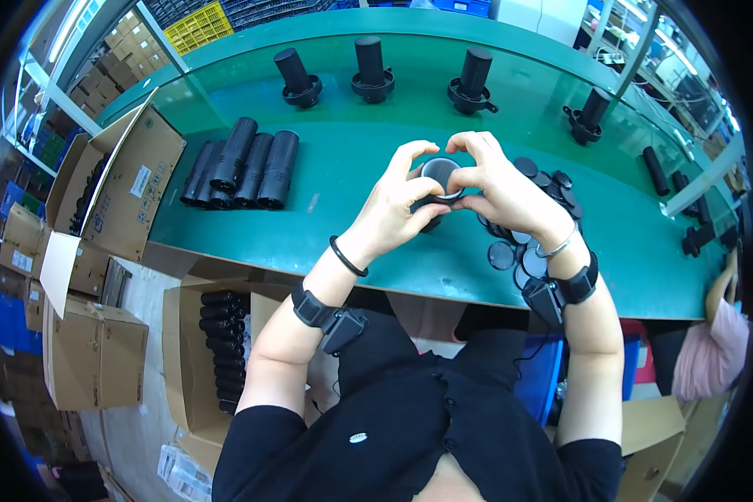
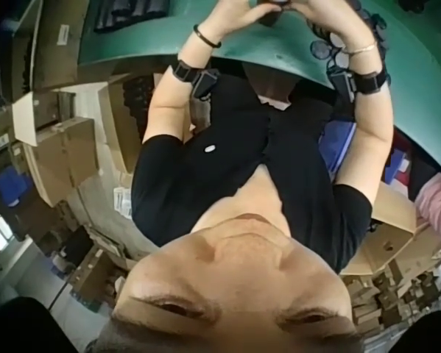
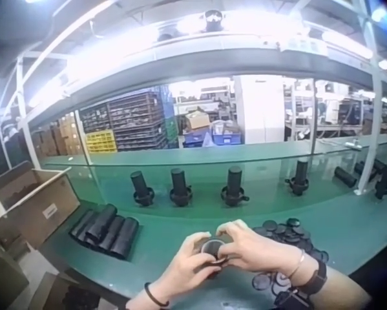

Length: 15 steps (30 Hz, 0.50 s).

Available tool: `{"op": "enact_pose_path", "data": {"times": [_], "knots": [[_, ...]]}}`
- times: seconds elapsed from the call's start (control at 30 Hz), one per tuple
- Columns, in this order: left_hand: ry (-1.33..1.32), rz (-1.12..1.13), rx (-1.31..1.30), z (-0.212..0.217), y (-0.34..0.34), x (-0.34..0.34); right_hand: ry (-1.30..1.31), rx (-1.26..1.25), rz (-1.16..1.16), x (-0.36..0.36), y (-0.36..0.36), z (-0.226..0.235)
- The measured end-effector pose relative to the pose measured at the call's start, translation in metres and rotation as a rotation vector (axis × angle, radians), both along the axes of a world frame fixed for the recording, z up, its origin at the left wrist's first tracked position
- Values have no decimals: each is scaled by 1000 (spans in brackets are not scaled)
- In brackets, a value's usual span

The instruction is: The person picks up a black cylinder, fits a round cap onto its end, and presses it into place before setting it on the workbench. After repeating this process, they retrieve a base from a box, attach it to a cylinder, and place the assembled unit onto the table.

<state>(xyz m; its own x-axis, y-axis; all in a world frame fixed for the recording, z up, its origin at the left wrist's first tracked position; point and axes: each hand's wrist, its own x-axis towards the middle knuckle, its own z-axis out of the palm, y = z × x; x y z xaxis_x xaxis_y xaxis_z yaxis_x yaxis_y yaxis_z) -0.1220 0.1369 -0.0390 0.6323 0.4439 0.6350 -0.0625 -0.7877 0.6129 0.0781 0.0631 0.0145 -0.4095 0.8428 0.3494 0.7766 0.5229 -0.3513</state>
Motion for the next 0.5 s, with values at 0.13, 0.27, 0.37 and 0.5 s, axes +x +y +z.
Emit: {"op": "enact_pose_path", "data": {"times": [0.13, 0.27, 0.37, 0.5], "knots": [[19, -18, 19, 2, 2, 1, -13, 20, 19, 4, 4, -3], [54, 25, 11, 4, 3, -1, 57, -36, 18, 8, 5, -1], [41, 4, 44, 1, 5, -3, 45, -35, 35, 5, 7, 0], [27, -9, 184, -3, 12, -2, -99, 38, 63, 2, 9, -3]]}}
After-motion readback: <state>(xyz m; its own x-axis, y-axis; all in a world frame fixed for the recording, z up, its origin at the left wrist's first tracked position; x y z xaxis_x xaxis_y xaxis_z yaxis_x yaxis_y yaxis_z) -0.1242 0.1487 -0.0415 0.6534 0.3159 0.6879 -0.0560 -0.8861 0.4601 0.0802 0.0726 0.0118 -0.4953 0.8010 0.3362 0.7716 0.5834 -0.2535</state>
